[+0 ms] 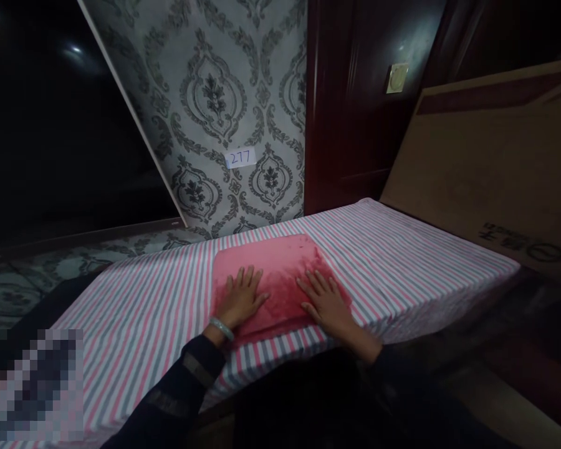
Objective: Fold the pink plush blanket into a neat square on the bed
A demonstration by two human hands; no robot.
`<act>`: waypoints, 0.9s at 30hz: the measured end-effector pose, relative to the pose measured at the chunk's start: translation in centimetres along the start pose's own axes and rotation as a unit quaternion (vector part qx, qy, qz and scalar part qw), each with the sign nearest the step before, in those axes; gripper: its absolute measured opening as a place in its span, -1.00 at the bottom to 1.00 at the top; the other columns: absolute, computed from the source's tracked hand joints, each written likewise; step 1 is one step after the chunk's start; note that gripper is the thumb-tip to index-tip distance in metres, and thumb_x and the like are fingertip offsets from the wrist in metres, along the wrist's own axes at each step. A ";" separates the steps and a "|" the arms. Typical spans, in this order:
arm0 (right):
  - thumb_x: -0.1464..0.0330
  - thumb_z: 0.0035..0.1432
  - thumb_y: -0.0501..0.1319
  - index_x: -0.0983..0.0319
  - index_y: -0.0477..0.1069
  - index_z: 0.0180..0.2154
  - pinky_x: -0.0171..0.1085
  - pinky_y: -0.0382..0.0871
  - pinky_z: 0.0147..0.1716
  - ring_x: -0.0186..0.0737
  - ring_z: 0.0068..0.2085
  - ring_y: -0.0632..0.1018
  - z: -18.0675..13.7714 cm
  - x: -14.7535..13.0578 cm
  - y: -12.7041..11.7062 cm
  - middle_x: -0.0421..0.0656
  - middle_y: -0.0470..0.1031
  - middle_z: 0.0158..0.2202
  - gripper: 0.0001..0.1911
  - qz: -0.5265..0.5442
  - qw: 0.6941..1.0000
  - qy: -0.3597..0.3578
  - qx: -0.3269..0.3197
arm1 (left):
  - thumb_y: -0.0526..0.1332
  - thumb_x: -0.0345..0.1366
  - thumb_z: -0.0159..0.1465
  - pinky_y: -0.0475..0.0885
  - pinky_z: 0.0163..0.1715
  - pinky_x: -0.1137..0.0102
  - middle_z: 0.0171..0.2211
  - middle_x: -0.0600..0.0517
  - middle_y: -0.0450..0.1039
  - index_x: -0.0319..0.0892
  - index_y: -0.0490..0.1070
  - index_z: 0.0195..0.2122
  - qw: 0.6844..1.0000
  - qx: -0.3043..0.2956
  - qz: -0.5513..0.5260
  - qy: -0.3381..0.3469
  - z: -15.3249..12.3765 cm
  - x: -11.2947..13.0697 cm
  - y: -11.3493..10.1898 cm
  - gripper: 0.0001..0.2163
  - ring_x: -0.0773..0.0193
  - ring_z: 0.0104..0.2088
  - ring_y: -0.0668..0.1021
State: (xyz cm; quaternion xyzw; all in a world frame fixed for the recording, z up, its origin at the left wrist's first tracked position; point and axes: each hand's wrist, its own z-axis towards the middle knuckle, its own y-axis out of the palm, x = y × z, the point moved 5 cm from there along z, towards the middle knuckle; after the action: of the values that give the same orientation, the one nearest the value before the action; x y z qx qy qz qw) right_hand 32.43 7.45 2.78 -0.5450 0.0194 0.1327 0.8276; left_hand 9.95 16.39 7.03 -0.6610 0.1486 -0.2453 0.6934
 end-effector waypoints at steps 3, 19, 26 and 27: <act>0.14 0.43 0.06 0.08 0.18 0.41 0.26 -0.02 0.35 0.14 0.44 0.09 -1.3 -0.5 0.8 -0.04 0.07 0.46 -0.41 0.012 1.000 0.003 0.011 | 0.00 0.07 0.43 -0.06 0.35 -0.28 0.48 -0.23 -0.03 -0.12 0.09 0.45 0.999 0.024 0.006 -0.021 -1.3 0.9 0.4 -0.36 -0.23 0.47 0.00; 0.11 0.23 0.14 0.24 0.33 0.30 0.01 0.45 0.09 -0.02 0.07 0.57 9.1 14.2 0.5 0.03 0.53 0.13 -0.33 0.488 0.854 0.175 0.035 | 0.10 -0.14 0.42 0.01 0.37 -0.28 0.43 -0.10 0.14 -0.06 0.15 0.41 0.974 0.136 -0.005 0.182 -3.3 17.6 4.6 -0.46 -0.08 0.44 0.14; 0.08 0.40 0.00 0.18 0.34 0.32 -0.05 0.03 0.40 -0.06 0.41 0.21 16.8 13.1 3.6 -0.10 0.25 0.39 -0.41 0.293 0.955 0.041 -0.027 | 0.09 -0.02 0.42 0.00 0.39 -0.18 0.46 0.00 0.09 0.02 0.22 0.38 0.967 0.187 0.043 0.170 -3.7 17.5 6.2 -0.48 -0.05 0.44 0.11; 0.08 0.42 -0.01 0.16 0.37 0.30 -0.03 0.03 0.39 -0.04 0.40 0.21 17.2 13.1 4.5 -0.12 0.29 0.37 -0.43 0.263 0.962 0.050 -0.047 | 0.08 -0.02 0.43 -0.02 0.39 -0.17 0.46 0.01 0.09 0.02 0.22 0.38 0.966 0.188 0.046 0.172 -3.7 17.5 6.2 -0.49 -0.05 0.44 0.11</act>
State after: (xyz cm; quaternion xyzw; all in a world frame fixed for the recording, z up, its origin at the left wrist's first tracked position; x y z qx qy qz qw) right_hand 42.06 27.38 3.38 -0.5649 0.1967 0.3189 0.7352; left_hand 23.50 3.90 2.69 -0.4589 0.2470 -0.3461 0.7802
